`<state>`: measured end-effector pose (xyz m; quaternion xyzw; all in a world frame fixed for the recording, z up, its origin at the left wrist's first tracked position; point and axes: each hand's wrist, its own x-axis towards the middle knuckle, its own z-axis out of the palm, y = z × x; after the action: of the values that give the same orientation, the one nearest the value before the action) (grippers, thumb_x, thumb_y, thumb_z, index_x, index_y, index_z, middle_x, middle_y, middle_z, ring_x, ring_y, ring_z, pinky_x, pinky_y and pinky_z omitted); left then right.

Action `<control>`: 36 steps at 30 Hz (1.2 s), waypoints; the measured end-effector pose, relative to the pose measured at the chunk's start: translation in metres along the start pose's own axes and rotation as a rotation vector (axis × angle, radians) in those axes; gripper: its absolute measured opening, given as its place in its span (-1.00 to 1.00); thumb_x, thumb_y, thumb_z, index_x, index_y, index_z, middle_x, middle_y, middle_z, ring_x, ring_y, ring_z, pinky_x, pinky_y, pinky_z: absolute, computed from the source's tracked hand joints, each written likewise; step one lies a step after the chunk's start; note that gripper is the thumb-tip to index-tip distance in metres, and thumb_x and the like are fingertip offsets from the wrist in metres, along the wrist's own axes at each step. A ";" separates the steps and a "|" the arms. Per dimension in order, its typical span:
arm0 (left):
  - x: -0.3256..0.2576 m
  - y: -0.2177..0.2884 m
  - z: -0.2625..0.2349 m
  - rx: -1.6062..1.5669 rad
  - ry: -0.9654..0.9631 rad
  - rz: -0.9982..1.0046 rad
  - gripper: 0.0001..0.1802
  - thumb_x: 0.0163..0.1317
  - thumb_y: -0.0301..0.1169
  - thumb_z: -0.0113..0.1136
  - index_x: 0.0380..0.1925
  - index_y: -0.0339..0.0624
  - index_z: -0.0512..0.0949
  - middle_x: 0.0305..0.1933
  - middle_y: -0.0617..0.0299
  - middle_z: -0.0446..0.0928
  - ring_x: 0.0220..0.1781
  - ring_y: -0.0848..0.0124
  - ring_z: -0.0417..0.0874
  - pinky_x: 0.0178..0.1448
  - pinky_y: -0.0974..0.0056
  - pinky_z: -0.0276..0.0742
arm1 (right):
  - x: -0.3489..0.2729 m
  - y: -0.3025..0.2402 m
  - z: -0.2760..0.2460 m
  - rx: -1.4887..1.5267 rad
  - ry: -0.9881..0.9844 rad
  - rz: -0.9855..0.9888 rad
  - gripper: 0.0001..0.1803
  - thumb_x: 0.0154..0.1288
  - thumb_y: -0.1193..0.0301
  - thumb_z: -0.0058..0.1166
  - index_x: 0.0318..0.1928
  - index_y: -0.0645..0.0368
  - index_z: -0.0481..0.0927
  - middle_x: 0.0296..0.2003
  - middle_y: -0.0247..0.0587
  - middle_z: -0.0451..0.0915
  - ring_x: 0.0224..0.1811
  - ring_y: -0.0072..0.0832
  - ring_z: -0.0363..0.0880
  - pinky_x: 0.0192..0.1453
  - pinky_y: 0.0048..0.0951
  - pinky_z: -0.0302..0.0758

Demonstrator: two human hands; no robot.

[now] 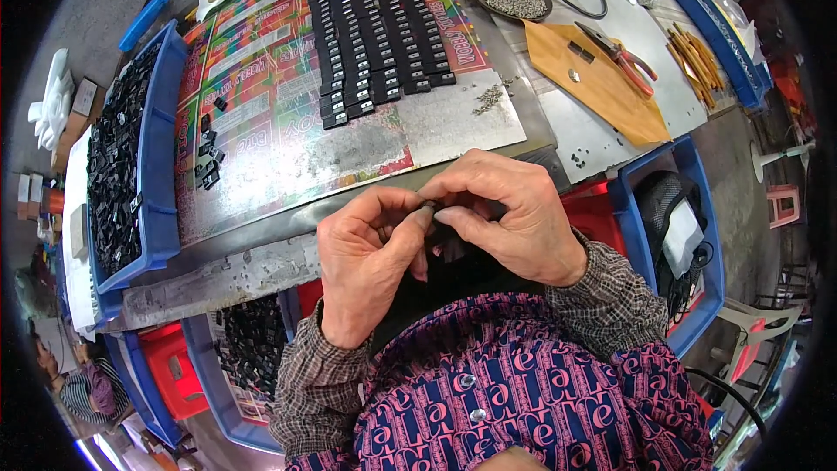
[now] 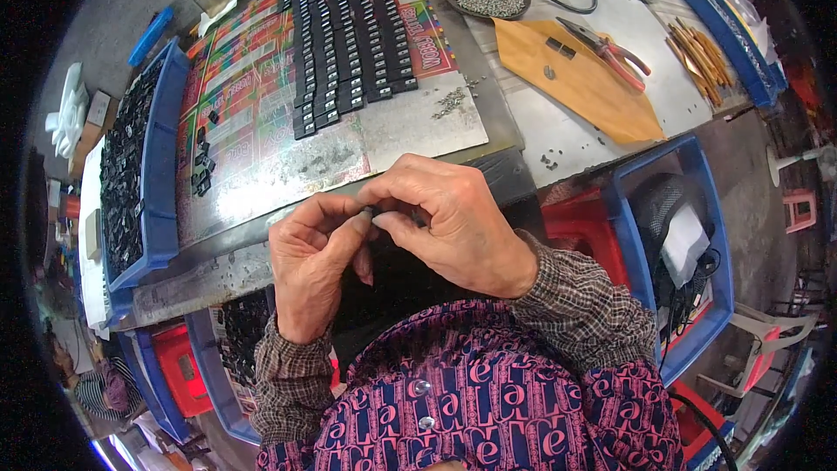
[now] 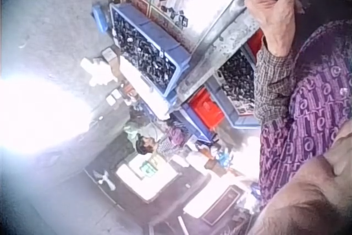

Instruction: Assembling small black plastic components into organizational trays.

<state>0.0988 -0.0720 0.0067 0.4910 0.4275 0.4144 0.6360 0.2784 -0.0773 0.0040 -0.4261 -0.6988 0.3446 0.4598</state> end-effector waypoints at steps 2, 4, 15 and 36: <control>0.000 0.001 0.000 -0.006 0.001 -0.004 -0.90 0.26 -0.60 0.16 -0.24 -0.42 0.55 -0.50 0.26 0.57 -0.62 0.61 0.52 -0.56 0.53 0.40 | 0.001 0.002 -0.001 0.021 -0.012 -0.001 -0.78 0.12 0.64 0.20 -0.16 0.29 0.64 -0.29 -0.22 0.62 -0.31 -0.57 0.58 -0.25 -0.61 0.48; 0.000 0.002 0.000 -0.013 0.000 -0.011 -0.90 0.26 -0.60 0.16 -0.24 -0.42 0.55 -0.50 0.25 0.57 -0.61 0.60 0.52 -0.55 0.52 0.41 | 0.002 0.000 -0.002 0.098 -0.034 0.096 -0.82 0.17 0.63 0.16 -0.18 0.31 0.63 -0.30 -0.25 0.62 -0.31 -0.62 0.56 -0.25 -0.63 0.47; -0.005 -0.002 0.003 0.059 0.013 0.047 -0.89 0.29 -0.59 0.16 -0.22 -0.43 0.54 -0.50 0.25 0.56 -0.59 0.59 0.54 -0.53 0.52 0.45 | 0.004 -0.004 0.007 0.249 -0.018 0.322 -0.88 0.24 0.66 0.06 -0.21 0.38 0.60 -0.32 -0.36 0.59 -0.31 -0.73 0.53 -0.23 -0.67 0.50; -0.009 -0.009 0.002 0.597 0.176 0.268 -0.75 0.03 -0.56 0.39 -0.25 -0.23 0.58 -0.54 0.25 0.57 -0.59 0.61 0.57 -0.50 0.45 0.45 | 0.005 -0.001 0.004 0.343 -0.015 0.460 -0.87 0.23 0.64 0.10 -0.20 0.40 0.61 -0.37 -0.38 0.61 -0.35 -0.75 0.55 -0.27 -0.69 0.55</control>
<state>0.0986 -0.0828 -0.0003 0.6696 0.5149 0.3916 0.3649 0.2729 -0.0736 0.0053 -0.4868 -0.5189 0.5561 0.4296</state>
